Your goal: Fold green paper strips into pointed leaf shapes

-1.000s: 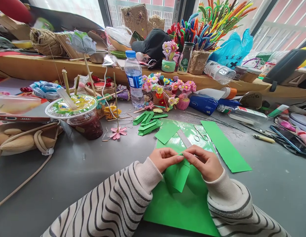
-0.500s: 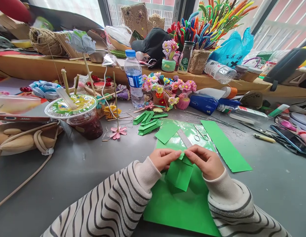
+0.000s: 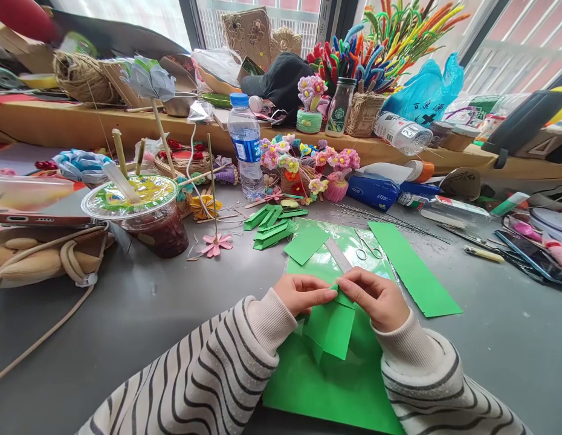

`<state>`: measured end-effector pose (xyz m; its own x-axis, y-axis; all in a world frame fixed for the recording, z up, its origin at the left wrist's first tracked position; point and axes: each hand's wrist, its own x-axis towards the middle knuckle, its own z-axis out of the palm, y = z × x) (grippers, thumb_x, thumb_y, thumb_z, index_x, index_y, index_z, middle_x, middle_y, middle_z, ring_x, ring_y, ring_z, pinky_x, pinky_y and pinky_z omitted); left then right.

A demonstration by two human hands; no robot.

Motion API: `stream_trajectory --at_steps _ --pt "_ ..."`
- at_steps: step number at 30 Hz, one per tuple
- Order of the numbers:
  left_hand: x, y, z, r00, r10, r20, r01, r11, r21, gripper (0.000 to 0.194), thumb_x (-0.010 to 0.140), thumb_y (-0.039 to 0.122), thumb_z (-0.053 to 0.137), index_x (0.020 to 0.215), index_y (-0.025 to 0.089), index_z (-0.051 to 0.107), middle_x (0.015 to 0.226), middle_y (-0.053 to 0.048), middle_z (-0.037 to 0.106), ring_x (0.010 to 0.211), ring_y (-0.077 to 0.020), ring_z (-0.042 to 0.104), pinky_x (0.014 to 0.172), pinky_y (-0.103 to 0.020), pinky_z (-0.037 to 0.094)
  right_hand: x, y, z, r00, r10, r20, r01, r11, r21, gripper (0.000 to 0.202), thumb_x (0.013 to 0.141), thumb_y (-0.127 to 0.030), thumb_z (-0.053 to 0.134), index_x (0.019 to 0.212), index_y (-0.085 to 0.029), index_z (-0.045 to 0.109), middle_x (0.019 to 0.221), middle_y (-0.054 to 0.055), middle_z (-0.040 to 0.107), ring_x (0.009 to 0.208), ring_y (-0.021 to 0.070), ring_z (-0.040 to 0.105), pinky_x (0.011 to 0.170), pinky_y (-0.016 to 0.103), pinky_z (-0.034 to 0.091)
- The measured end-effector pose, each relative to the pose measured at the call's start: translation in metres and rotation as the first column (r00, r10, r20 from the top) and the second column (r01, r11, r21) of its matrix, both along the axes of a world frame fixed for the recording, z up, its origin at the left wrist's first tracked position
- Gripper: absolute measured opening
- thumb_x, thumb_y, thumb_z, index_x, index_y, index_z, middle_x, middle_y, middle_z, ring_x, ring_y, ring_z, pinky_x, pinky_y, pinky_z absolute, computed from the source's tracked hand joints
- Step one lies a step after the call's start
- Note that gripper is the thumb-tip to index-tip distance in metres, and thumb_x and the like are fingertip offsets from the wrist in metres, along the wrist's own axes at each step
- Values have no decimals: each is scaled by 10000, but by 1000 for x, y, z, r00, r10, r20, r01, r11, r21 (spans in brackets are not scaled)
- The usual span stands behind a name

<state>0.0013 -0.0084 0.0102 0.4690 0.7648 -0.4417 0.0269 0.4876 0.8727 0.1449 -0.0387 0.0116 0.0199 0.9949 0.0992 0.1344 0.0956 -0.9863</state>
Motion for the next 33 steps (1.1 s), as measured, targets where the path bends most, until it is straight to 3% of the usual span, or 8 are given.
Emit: stream_trajectory --at_steps 4,21,28,33 --pt "0 0 2 1000 5 0 -5 1000 1 254 460 319 668 618 126 624 401 64 407 394 -23 330 392 -175 241 0 0 1 1000 0 5 0 1000 9 111 629 -245 574 570 -152 563 539 -17 482 522 89 442 496 202 366" --pt "0 -1 -2 1000 14 -10 -14 997 75 229 490 305 655 624 120 646 348 68 386 349 -18 309 369 -184 239 -2 0 -1 998 -47 30 47 999 5 135 610 -254 590 537 -156 532 516 -24 466 485 83 426 452 204 346" --pt "0 -2 2 1000 17 21 -18 999 32 187 479 269 667 591 122 636 396 53 452 375 -18 358 373 -163 275 -2 -1 -3 999 -42 8 42 999 1 123 614 -247 586 549 -155 536 531 -21 471 497 84 430 460 200 348" --pt "0 -1 -2 999 2 37 -2 1000 12 288 503 365 634 635 108 631 499 -4 548 463 -69 473 456 -200 372 0 0 -2 999 -1 44 0 1000 11 121 636 -247 566 563 -156 532 541 -20 457 495 87 423 450 207 346"
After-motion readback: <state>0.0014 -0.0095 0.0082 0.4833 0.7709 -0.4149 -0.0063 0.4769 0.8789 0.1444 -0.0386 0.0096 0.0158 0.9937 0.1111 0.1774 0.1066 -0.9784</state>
